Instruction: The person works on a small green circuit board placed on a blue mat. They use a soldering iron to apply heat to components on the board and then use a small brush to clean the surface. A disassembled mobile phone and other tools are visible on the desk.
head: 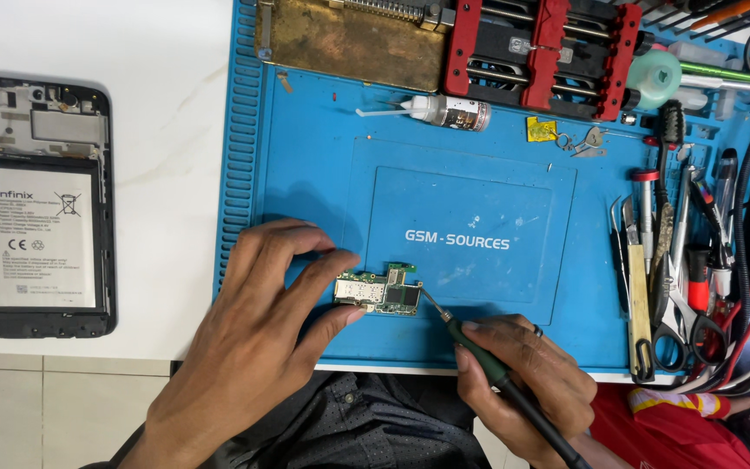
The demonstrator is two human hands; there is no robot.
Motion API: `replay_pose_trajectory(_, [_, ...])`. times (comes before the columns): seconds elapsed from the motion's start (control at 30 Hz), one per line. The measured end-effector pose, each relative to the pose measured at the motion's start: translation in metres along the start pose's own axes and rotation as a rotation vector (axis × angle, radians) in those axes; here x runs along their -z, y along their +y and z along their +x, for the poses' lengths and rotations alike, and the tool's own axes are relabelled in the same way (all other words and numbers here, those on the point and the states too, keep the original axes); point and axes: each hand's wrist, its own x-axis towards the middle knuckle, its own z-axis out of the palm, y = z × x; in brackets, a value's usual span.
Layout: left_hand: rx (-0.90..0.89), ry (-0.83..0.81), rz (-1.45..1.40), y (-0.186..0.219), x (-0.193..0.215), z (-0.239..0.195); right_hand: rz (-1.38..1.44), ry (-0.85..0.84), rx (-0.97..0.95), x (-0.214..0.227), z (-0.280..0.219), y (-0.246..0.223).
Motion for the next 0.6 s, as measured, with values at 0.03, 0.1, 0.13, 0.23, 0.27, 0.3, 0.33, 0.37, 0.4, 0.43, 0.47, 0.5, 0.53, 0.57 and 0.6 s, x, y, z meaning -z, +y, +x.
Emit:
replay_pose_trajectory(0.03, [-0.002,0.001,-0.001,-0.0003,-0.0001,-0.0001,-0.005,0.016,-0.021,0.0002,-0.0008,-0.0001])
replay_pose_trajectory(0.1, [-0.001,0.002,-0.002,0.0000,0.0002,0.0000,-0.003,0.012,-0.009,-0.0002,-0.0020,0.0018])
replay_pose_trajectory(0.13, [-0.003,0.002,-0.004,0.0001,0.0004,0.0004,-0.002,0.011,0.002,-0.0003,-0.0027,0.0026])
replay_pose_trajectory(0.23, [-0.006,0.006,-0.006,0.0003,0.0006,0.0005,0.016,-0.029,0.024,-0.0004,0.0032,-0.0018])
replay_pose_trajectory(0.27, [-0.006,0.006,-0.006,0.0002,0.0004,0.0005,0.015,-0.030,0.024,-0.0003,0.0023,-0.0012])
replay_pose_trajectory(0.3, [-0.004,0.003,-0.004,0.0002,0.0003,0.0003,0.007,-0.013,0.016,-0.0001,0.0014,-0.0006])
replay_pose_trajectory(0.33, [-0.001,0.000,0.001,0.0001,0.0003,0.0001,0.000,0.003,0.009,-0.0002,0.0007,0.0002])
replay_pose_trajectory(0.37, [-0.001,0.001,0.002,0.0002,0.0004,0.0001,0.001,0.003,0.010,-0.0006,0.0008,0.0000])
replay_pose_trajectory(0.4, [-0.003,0.003,-0.002,0.0002,0.0005,0.0003,0.001,0.019,-0.001,-0.0009,0.0007,-0.0003])
replay_pose_trajectory(0.43, [-0.004,0.005,-0.005,0.0003,0.0005,0.0005,0.001,0.035,-0.012,-0.0012,0.0006,-0.0006])
replay_pose_trajectory(0.47, [-0.005,0.005,-0.005,-0.0001,0.0002,0.0002,0.001,0.036,-0.011,-0.0006,0.0012,-0.0012])
replay_pose_trajectory(0.5, [-0.004,0.002,-0.002,-0.0003,-0.0001,-0.0001,-0.002,0.019,-0.016,-0.0001,0.0017,-0.0017])
replay_pose_trajectory(0.53, [-0.003,-0.001,0.000,-0.0003,-0.0004,-0.0005,-0.004,0.001,-0.021,0.0007,0.0021,-0.0024])
replay_pose_trajectory(0.57, [-0.003,-0.002,0.001,-0.0007,-0.0009,-0.0002,-0.004,0.002,-0.021,0.0011,0.0024,-0.0017])
replay_pose_trajectory(0.6, [-0.001,0.000,-0.003,-0.0010,-0.0012,-0.0001,0.017,0.009,-0.026,0.0015,0.0029,-0.0012])
